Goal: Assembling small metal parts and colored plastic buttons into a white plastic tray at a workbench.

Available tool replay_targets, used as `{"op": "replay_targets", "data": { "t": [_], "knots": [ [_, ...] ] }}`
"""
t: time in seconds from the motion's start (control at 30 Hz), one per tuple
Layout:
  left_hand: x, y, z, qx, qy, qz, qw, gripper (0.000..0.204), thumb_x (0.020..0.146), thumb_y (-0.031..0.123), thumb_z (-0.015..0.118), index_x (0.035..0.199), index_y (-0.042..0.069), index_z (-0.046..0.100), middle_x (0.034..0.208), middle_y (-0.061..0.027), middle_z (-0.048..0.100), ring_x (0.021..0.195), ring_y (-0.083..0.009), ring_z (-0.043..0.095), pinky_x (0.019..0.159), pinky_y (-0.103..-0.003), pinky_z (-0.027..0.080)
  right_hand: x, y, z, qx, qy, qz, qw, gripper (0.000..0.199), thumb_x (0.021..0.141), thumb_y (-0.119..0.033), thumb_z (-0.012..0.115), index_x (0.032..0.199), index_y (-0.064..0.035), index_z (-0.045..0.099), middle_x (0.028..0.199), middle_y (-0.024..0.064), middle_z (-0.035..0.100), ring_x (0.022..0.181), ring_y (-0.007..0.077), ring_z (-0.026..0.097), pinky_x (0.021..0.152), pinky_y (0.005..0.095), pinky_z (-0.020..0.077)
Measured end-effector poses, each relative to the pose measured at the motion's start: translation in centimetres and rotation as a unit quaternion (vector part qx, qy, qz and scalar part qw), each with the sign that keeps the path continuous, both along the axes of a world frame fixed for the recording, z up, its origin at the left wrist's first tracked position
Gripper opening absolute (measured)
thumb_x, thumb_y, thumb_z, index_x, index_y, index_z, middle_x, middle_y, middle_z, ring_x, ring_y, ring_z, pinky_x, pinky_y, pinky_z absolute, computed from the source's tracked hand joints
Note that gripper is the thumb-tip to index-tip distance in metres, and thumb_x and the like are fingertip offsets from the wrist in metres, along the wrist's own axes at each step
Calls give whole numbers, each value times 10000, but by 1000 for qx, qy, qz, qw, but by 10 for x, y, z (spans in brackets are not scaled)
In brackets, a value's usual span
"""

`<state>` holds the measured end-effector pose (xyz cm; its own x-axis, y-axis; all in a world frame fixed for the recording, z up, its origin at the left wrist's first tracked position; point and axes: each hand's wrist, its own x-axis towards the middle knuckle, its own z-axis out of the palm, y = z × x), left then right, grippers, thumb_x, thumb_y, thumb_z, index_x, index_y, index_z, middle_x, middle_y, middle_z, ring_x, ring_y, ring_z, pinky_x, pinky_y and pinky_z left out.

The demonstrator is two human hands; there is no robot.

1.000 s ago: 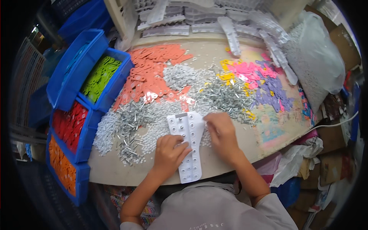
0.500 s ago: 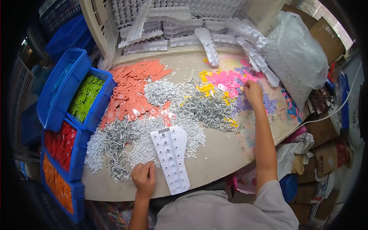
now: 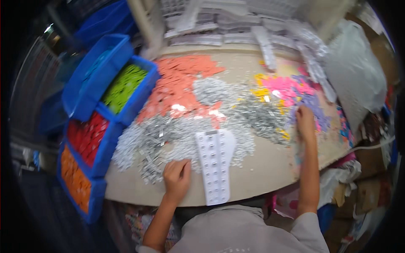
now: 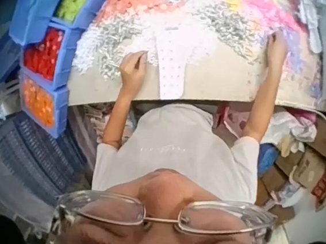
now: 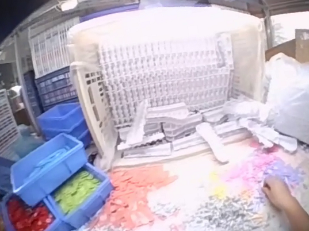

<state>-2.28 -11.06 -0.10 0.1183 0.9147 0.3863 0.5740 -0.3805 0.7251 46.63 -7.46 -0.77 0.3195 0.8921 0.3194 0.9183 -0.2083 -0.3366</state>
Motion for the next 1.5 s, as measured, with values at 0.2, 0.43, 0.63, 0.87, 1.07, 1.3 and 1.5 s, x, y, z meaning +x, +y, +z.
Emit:
{"op": "replay_targets", "data": {
  "t": [0.2,0.43,0.63,0.87,1.07,1.3,1.5],
  "knots": [
    [-30,68,25,69,110,38,991,118,847,26,705,965,35,697,897,-96,664,860,-293,605,799,-396,460,-11,-8,4,-25,-32,-25,999,54,911,-26,575,909,26,561,897,224,596,900,392,557,800,466,438],
    [-32,87,16,50,217,-57,973,138,799,51,724,932,67,696,917,-71,621,956,-275,576,867,-394,423,-89,-19,28,124,183,10,975,105,1009,-64,526,994,10,600,835,59,599,750,164,541,687,315,459],
    [-34,89,8,42,220,-38,974,127,793,58,734,909,61,685,940,-70,611,955,-280,572,870,-395,423,-199,-55,49,-7,505,110,856,96,959,-24,613,1031,-4,673,897,15,656,757,72,577,677,216,463],
    [-37,79,15,51,238,1,970,139,796,77,745,922,59,688,982,-74,603,984,-284,565,886,-403,420,-269,-71,49,13,365,262,893,99,857,41,686,950,8,699,909,68,696,837,186,635,739,307,501],
    [-38,76,13,43,244,-14,969,186,780,98,766,945,63,687,999,-69,580,994,-283,551,888,-409,412,-275,-75,37,6,315,291,903,128,818,37,722,932,-15,698,905,86,690,851,258,627,743,357,504],
    [-33,81,3,72,265,-11,962,128,773,57,736,856,60,639,1021,-86,582,1005,-296,553,884,-425,408,-273,-74,32,56,233,346,907,198,764,45,701,939,-41,668,925,93,677,858,285,614,746,383,508],
    [-28,76,8,97,222,-5,970,99,790,3,694,849,49,629,933,-111,608,918,-298,576,846,-413,429,-276,-79,26,67,113,420,898,248,687,-21,711,926,-70,664,973,51,662,858,247,612,746,346,508]
  ]
}}
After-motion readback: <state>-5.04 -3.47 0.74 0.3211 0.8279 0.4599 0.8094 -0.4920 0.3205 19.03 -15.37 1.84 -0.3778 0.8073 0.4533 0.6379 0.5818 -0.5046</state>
